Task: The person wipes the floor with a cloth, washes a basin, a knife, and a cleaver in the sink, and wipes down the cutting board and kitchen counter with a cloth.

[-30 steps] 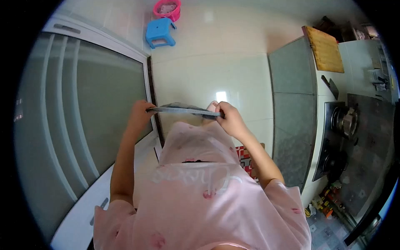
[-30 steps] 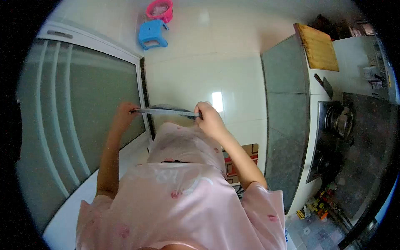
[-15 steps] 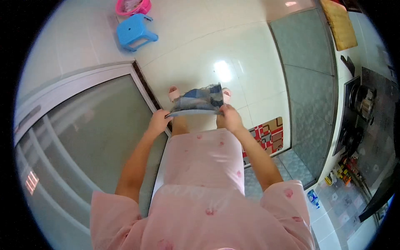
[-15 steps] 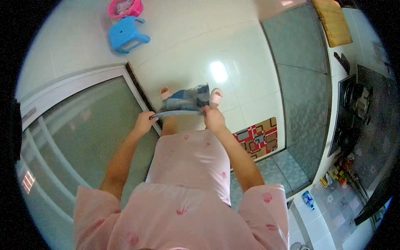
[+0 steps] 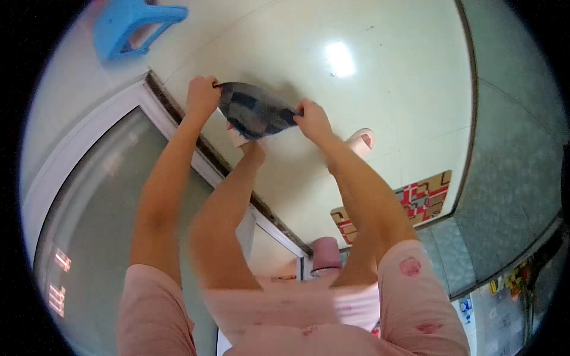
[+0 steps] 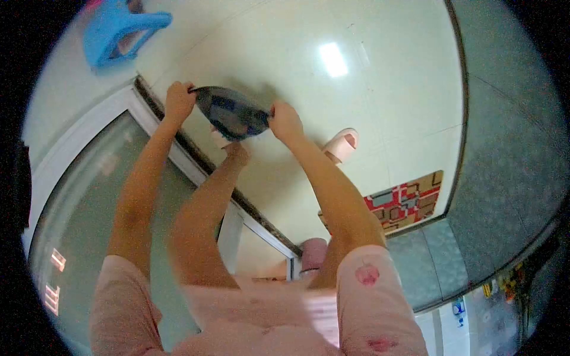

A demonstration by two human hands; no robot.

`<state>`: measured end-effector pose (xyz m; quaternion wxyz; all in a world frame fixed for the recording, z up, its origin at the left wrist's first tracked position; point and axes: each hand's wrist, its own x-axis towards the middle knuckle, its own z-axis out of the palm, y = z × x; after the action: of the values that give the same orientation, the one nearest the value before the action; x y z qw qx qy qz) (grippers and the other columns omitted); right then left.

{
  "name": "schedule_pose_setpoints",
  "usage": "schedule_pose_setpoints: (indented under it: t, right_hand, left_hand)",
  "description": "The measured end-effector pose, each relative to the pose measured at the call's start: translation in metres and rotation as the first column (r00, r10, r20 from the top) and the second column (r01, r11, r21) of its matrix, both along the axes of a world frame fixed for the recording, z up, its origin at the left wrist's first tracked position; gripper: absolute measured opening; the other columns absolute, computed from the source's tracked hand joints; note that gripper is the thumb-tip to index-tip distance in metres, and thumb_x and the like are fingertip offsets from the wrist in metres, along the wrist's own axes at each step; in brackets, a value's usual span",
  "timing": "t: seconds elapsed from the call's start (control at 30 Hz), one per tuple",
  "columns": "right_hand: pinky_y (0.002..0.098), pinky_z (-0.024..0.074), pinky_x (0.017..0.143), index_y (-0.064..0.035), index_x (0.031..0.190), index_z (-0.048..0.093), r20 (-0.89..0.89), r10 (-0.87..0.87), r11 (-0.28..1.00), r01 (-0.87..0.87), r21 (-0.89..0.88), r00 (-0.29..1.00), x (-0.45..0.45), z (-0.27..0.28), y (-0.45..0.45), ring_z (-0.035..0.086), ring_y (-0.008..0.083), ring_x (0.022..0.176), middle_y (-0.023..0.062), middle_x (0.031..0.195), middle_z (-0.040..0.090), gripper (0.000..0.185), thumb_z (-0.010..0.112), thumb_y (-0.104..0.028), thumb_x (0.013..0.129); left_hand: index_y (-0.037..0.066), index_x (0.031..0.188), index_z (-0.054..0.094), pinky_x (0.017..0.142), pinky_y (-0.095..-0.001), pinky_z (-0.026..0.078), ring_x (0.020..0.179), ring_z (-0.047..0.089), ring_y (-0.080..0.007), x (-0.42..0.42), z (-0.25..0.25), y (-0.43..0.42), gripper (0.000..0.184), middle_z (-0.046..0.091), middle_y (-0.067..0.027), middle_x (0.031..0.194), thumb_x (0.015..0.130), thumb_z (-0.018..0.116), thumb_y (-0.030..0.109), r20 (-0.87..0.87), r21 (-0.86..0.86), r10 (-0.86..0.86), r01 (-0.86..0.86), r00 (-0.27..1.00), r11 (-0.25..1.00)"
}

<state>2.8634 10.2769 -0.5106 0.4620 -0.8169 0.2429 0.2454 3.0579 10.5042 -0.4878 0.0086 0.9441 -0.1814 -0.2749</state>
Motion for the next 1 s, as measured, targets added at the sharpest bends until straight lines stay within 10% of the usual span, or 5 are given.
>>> schedule_pose_setpoints:
  t: [0.2,0.33,0.57,0.8,1.0]
  right_hand:
    - [0.0439,0.0473,0.076,-0.0017,0.091,0.057,0.077,0.044,0.999,-0.045,0.014,0.996,0.007,-0.123,-0.004,0.059,0.0377,0.088,0.0191,0.091,0.062,0.021,0.067,-0.011,0.075]
    - [0.0429,0.047,0.077,-0.0032,0.097,0.055,0.168,0.196,0.927,-0.238,0.289,0.966,-0.005,-0.125,-0.018,0.058,0.0346,0.09,0.0175,0.095,0.06,0.022,0.063,-0.013,0.079]
    - [0.0373,0.0497,0.078,-0.0049,0.11,0.055,0.302,0.084,0.929,-0.184,0.32,0.95,-0.059,-0.132,-0.116,0.059,0.0276,0.093,0.0135,0.102,0.058,0.028,0.059,-0.007,0.082]
    - [0.0391,0.0409,0.094,-0.0037,0.12,0.049,0.505,-0.141,0.946,0.267,-0.186,0.852,-0.12,-0.167,-0.258,0.05,0.0303,0.107,0.0158,0.117,0.05,0.038,0.054,-0.005,0.083]
    - [0.0494,0.0177,0.112,-0.004,0.144,0.022,0.35,-0.564,0.45,0.634,-0.629,0.748,-0.191,-0.226,-0.355,0.015,0.0398,0.138,0.0243,0.149,0.014,0.085,0.065,-0.042,0.081]
  left_hand:
    - [-0.012,0.141,0.008,0.107,-0.048,0.03,0.128,0.029,-0.0505,-0.118,-0.149,-0.05,0.12,0.028,-0.038,0.136,0.063,0.081,0.042,-0.278,-0.093,0.415,-0.454,0.866,0.886]
    - [-0.009,0.143,0.002,0.111,-0.0582,0.01,0.137,-0.001,-0.0533,-0.182,-0.226,-0.061,0.127,-0.002,-0.038,0.147,0.062,0.079,0.051,0.127,0.117,0.337,-0.352,0.933,0.929]
    - [-0.005,0.144,0.008,0.11,-0.0606,0.0,0.138,-0.002,-0.0494,-0.147,-0.235,-0.082,0.126,-0.002,-0.0347,0.148,0.059,0.075,0.059,0.27,-0.234,-0.079,0.145,0.96,0.961]
    - [-0.002,0.146,0.0,0.109,-0.0622,-0.002,0.138,0.0,-0.0503,-0.12,-0.252,-0.233,0.134,0.004,-0.0355,0.148,0.058,0.063,0.078,0.41,-0.478,-0.332,0.51,0.849,0.715]
    - [-0.011,0.142,0.0,0.109,-0.0611,0.001,0.137,0.005,-0.0526,-0.115,-0.244,-0.39,0.137,0.009,-0.0407,0.144,0.059,0.069,0.073,0.383,-0.437,-0.233,0.397,0.894,0.807]
